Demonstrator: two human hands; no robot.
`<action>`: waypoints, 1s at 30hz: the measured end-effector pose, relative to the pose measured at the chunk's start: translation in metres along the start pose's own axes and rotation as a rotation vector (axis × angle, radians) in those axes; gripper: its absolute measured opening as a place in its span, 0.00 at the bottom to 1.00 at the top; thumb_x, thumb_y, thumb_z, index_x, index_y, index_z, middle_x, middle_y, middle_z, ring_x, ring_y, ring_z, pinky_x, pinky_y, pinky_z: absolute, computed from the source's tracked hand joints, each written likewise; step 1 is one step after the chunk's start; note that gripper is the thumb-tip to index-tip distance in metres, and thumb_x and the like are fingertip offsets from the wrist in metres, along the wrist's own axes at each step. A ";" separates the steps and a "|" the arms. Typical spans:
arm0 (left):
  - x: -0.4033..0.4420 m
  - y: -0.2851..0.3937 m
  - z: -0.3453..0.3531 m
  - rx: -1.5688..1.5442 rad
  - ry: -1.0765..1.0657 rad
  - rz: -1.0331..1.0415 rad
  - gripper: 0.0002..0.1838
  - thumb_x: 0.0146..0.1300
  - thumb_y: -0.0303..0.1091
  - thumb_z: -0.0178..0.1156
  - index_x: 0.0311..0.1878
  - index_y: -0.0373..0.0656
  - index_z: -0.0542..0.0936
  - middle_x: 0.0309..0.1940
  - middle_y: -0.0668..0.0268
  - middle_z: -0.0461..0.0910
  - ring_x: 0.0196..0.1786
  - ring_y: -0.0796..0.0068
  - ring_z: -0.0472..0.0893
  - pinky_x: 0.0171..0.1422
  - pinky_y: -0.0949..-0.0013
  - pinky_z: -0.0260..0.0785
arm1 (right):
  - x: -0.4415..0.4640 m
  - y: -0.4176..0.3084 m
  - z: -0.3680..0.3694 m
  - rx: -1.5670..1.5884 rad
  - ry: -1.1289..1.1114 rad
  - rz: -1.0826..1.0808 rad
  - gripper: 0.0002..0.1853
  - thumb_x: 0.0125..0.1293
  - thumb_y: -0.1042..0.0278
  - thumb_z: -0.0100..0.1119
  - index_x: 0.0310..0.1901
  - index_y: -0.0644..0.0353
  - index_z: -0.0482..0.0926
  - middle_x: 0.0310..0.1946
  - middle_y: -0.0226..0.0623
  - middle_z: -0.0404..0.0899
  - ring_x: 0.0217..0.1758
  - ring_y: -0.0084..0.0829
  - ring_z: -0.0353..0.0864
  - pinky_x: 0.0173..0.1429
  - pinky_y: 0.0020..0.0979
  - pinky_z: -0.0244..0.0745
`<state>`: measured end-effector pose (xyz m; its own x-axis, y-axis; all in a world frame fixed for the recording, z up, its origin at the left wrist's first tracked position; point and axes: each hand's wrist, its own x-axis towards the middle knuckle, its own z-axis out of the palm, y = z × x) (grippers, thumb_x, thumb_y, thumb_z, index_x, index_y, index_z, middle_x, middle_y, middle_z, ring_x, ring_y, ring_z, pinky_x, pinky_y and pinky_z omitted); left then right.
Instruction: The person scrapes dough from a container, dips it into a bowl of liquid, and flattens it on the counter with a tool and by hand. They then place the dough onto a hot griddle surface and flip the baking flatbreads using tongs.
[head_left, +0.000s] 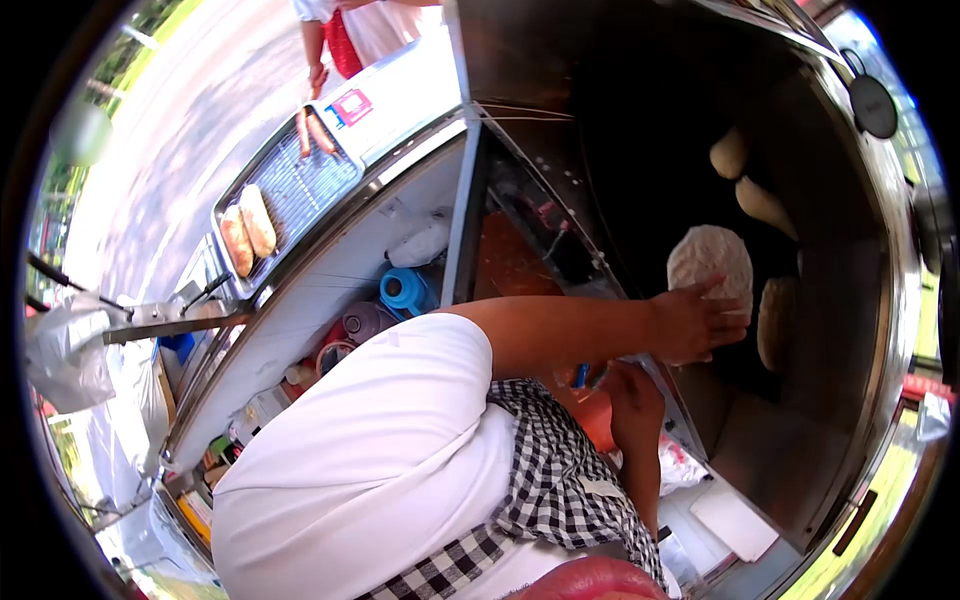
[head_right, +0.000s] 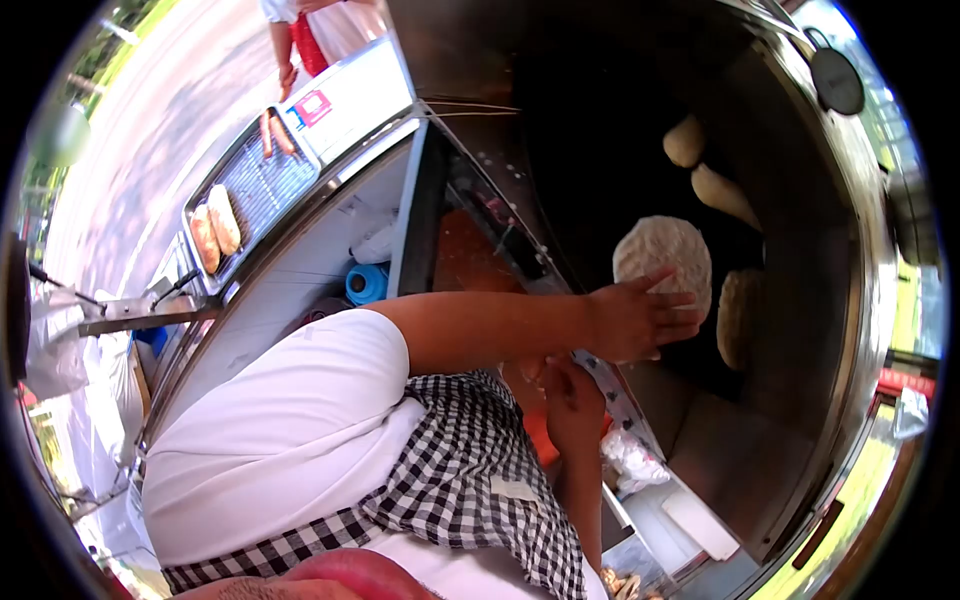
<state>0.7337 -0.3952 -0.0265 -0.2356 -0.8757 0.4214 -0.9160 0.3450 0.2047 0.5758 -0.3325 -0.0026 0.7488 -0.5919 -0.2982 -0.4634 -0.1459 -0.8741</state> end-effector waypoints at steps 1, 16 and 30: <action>-0.014 -0.005 -0.016 -0.004 0.015 -0.027 0.33 0.75 0.54 0.49 0.79 0.53 0.63 0.82 0.69 0.56 0.84 0.66 0.51 0.84 0.34 0.29 | -0.001 -0.005 0.006 0.018 0.000 0.026 0.12 0.72 0.73 0.60 0.52 0.69 0.82 0.38 0.38 0.85 0.40 0.26 0.84 0.49 0.27 0.79; -0.351 0.000 -0.211 -0.159 0.656 -0.803 0.26 0.63 0.29 0.66 0.65 0.42 0.76 0.63 0.57 0.79 0.60 0.50 0.81 0.63 0.54 0.75 | 0.030 -0.100 0.132 -0.042 -0.317 -0.014 0.12 0.74 0.69 0.62 0.53 0.67 0.82 0.36 0.35 0.85 0.40 0.23 0.83 0.47 0.25 0.78; -0.563 0.210 -0.020 -0.334 0.733 -2.243 0.27 0.65 0.37 0.64 0.65 0.37 0.76 0.58 0.53 0.81 0.44 0.62 0.87 0.54 0.61 0.78 | 0.117 -0.117 0.188 -0.034 -0.627 -0.133 0.12 0.75 0.69 0.61 0.52 0.69 0.81 0.37 0.32 0.83 0.40 0.21 0.83 0.50 0.24 0.79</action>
<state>0.6800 0.1769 -0.2025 0.8188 0.3517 -0.4538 0.5741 -0.4946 0.6525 0.8074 -0.2356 -0.0074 0.9312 0.0077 -0.3645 -0.3542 -0.2170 -0.9096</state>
